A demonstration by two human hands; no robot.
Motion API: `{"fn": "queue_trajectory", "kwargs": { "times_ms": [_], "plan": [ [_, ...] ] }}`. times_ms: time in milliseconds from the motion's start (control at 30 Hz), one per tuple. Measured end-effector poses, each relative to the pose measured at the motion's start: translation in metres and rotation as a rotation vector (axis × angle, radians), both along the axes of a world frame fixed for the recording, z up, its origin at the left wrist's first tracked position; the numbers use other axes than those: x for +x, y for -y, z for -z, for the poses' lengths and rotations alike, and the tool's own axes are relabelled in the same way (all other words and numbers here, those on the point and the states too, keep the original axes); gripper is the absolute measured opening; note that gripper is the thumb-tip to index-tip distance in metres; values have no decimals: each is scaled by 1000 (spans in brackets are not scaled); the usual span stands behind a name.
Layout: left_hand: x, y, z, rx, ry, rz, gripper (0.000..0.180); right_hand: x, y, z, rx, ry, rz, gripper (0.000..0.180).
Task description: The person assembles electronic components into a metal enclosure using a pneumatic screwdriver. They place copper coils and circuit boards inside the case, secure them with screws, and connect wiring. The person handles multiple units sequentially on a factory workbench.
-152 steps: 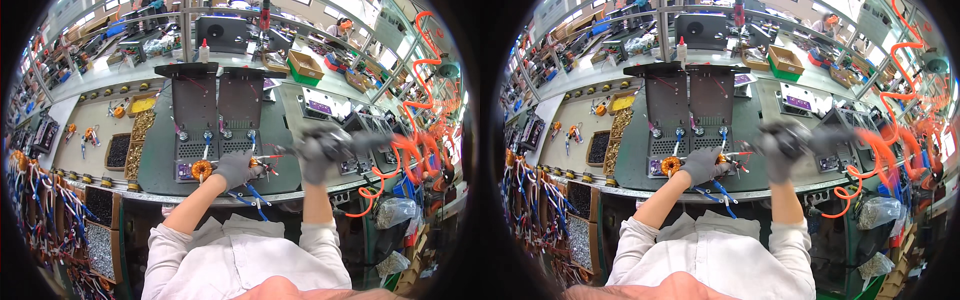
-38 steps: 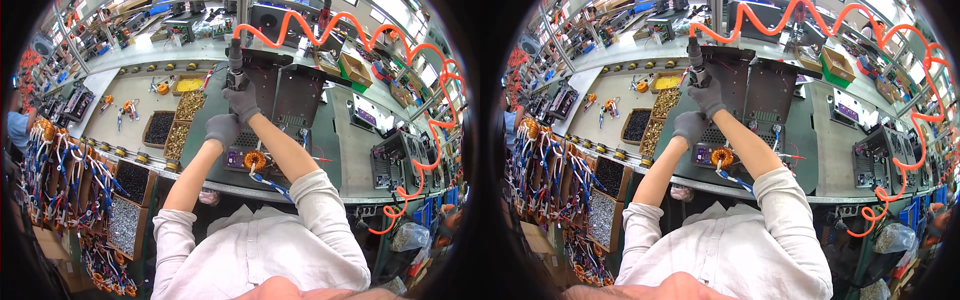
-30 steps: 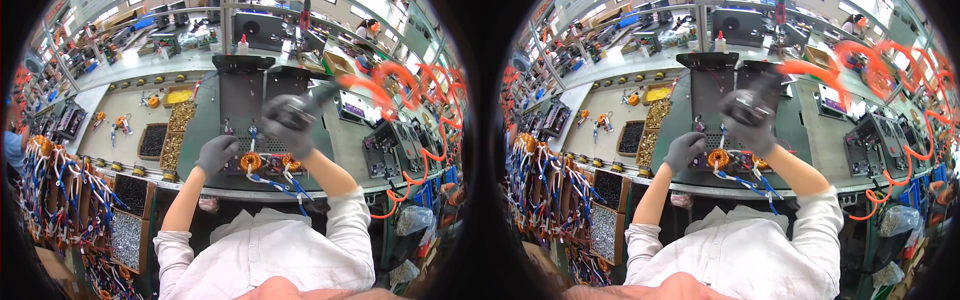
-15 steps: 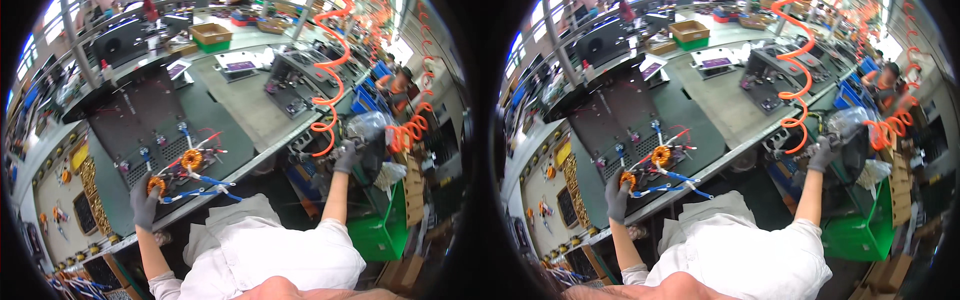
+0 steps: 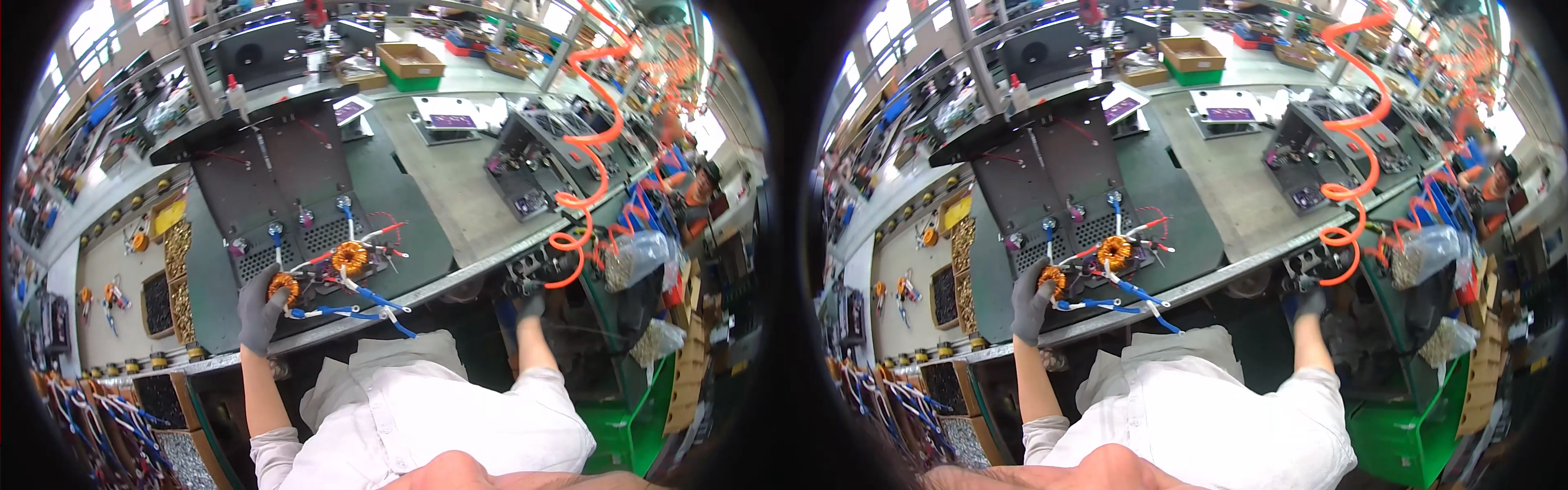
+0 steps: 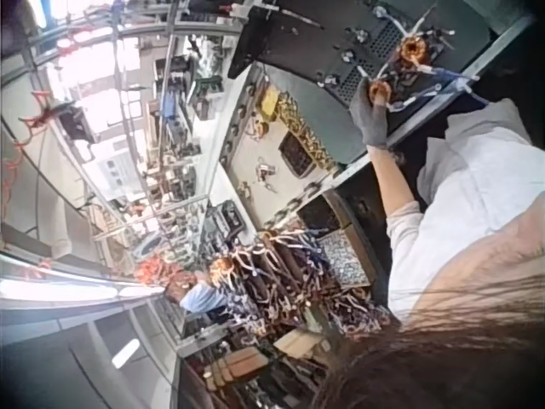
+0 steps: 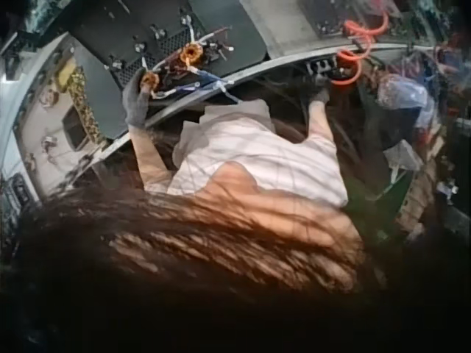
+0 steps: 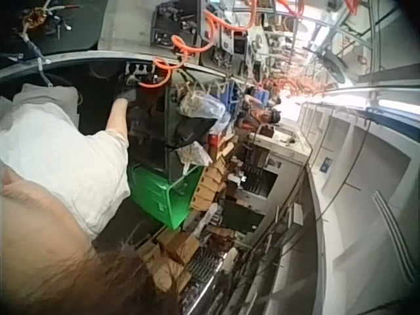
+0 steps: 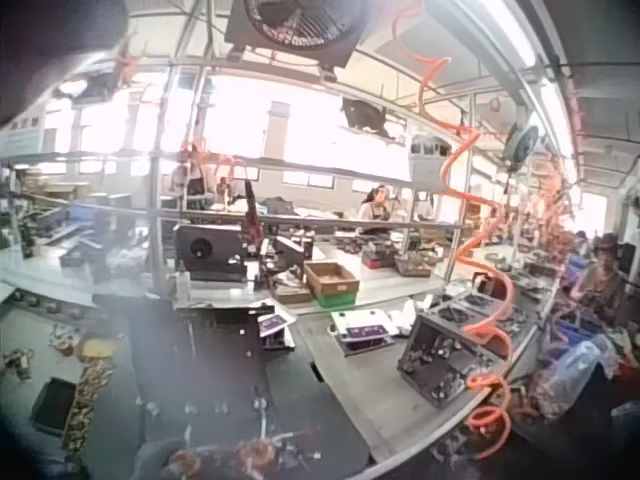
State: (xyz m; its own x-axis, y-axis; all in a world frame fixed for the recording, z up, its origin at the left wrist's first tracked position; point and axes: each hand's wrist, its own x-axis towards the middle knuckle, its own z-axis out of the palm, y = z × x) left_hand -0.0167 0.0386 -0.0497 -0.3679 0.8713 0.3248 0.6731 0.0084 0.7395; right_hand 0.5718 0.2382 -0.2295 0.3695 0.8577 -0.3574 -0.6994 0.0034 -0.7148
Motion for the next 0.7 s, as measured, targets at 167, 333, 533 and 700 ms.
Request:
{"fn": "queue_trajectory", "kwargs": {
  "times_ms": [167, 333, 533, 700],
  "plan": [
    [3, 4, -2, -18, -55, -38, 50, -149, 91, -64, 262, 722, -357, 22],
    [0, 5, -1, -21, -86, -16, 52, -278, 41, -229, 1316, 1548, -634, 44],
    [0, 5, -2, -13, -64, -57, 49, -364, 6, -244, 1468, 1839, -1300, 72],
    [-7, 7, 4, 54, 31, -17, 41, -343, 17, -260, 1326, 1911, -1436, 68]
  ]
}}
